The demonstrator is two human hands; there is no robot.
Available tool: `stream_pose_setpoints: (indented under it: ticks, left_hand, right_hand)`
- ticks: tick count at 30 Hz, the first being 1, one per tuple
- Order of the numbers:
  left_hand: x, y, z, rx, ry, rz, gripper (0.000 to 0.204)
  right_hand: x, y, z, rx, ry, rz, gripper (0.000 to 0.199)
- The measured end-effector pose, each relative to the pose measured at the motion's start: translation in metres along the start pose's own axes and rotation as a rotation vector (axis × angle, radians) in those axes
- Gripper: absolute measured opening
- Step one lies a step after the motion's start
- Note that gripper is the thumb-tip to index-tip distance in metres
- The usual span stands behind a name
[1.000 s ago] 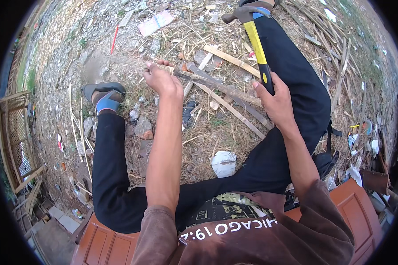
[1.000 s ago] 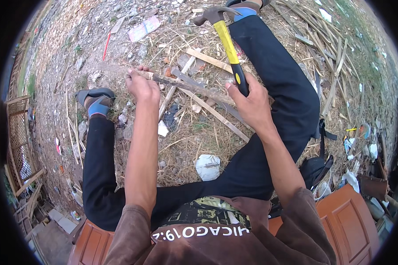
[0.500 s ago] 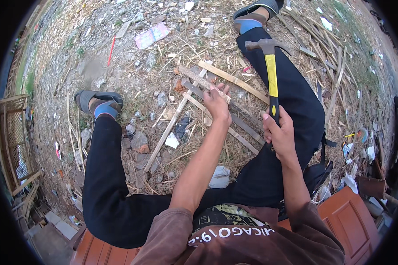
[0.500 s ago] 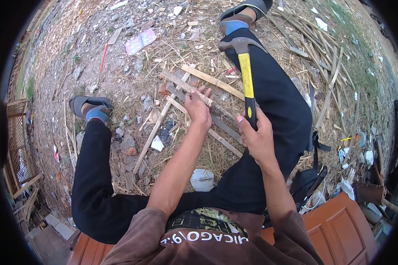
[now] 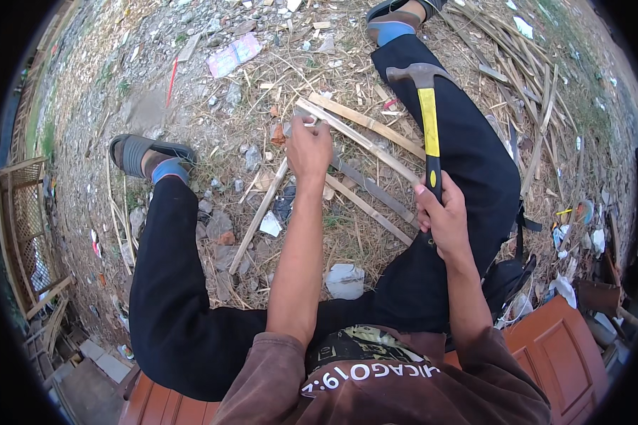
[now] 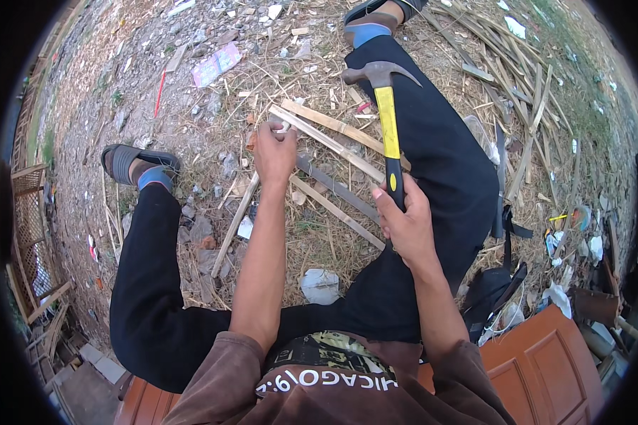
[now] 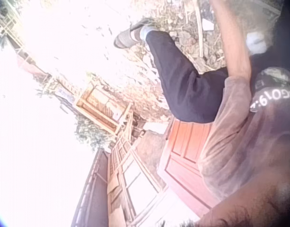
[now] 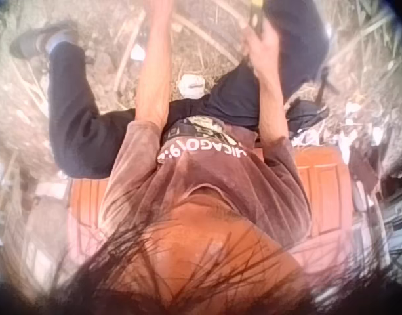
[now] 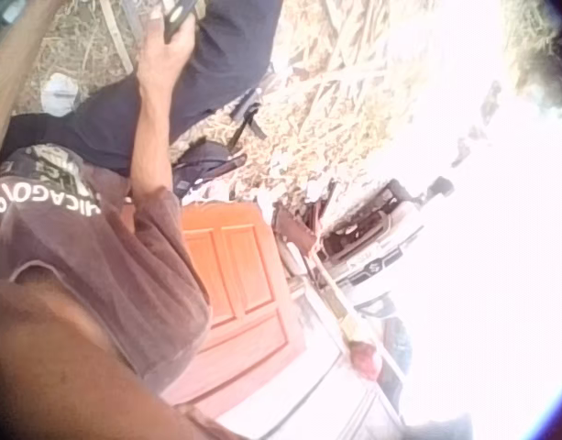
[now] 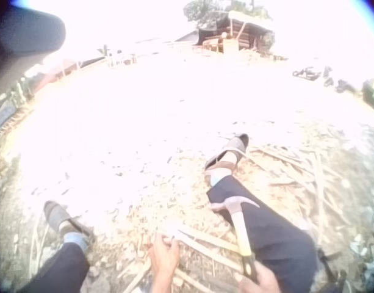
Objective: The person constructs a frame using a hammer and small nails to join thin bamboo strips together while sitting on the ground.
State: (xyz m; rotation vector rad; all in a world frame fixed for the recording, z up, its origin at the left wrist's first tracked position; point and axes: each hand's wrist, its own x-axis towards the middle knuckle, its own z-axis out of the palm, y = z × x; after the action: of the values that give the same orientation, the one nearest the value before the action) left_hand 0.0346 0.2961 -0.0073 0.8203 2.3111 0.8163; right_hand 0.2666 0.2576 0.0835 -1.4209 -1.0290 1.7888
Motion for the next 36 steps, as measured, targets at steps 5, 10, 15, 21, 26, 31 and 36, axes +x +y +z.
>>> stream_pose_setpoints:
  ticks: [5, 10, 15, 21, 26, 31, 36]
  left_hand:
    - [0.064, -0.038, -0.007, 0.115, 0.056, 0.22, 0.064]
    - [0.09, -0.055, 0.001, 0.043, -0.123, 0.245, 0.081]
    - [0.081, -0.057, 0.008, -0.016, -0.037, 0.22, 0.076]
    - [0.08, -0.038, -0.015, -0.323, -0.185, -0.039, 0.039]
    - [0.095, -0.032, -0.031, -0.282, -0.276, -0.06, 0.026]
    - [0.098, -0.029, -0.028, -0.31, -0.326, 0.008, 0.021]
    - [0.092, -0.025, -0.032, -0.307, -0.359, -0.034, 0.025]
  right_hand:
    - [0.0, 0.001, 0.0, 0.021, -0.006, 0.014, 0.018]
    - [0.0, 0.0, 0.002, 0.023, 0.005, 0.046, 0.019]
    - [0.001, 0.004, 0.0, 0.028, -0.016, 0.035, 0.019]
    - [0.001, 0.004, 0.0, 0.004, 0.002, 0.043, 0.018]
    - [0.001, 0.003, 0.003, 0.049, -0.017, 0.053, 0.018]
    - [0.002, 0.002, 0.002, 0.06, -0.007, 0.061, 0.019]
    - [0.003, 0.001, 0.001, 0.085, -0.003, 0.078, 0.019]
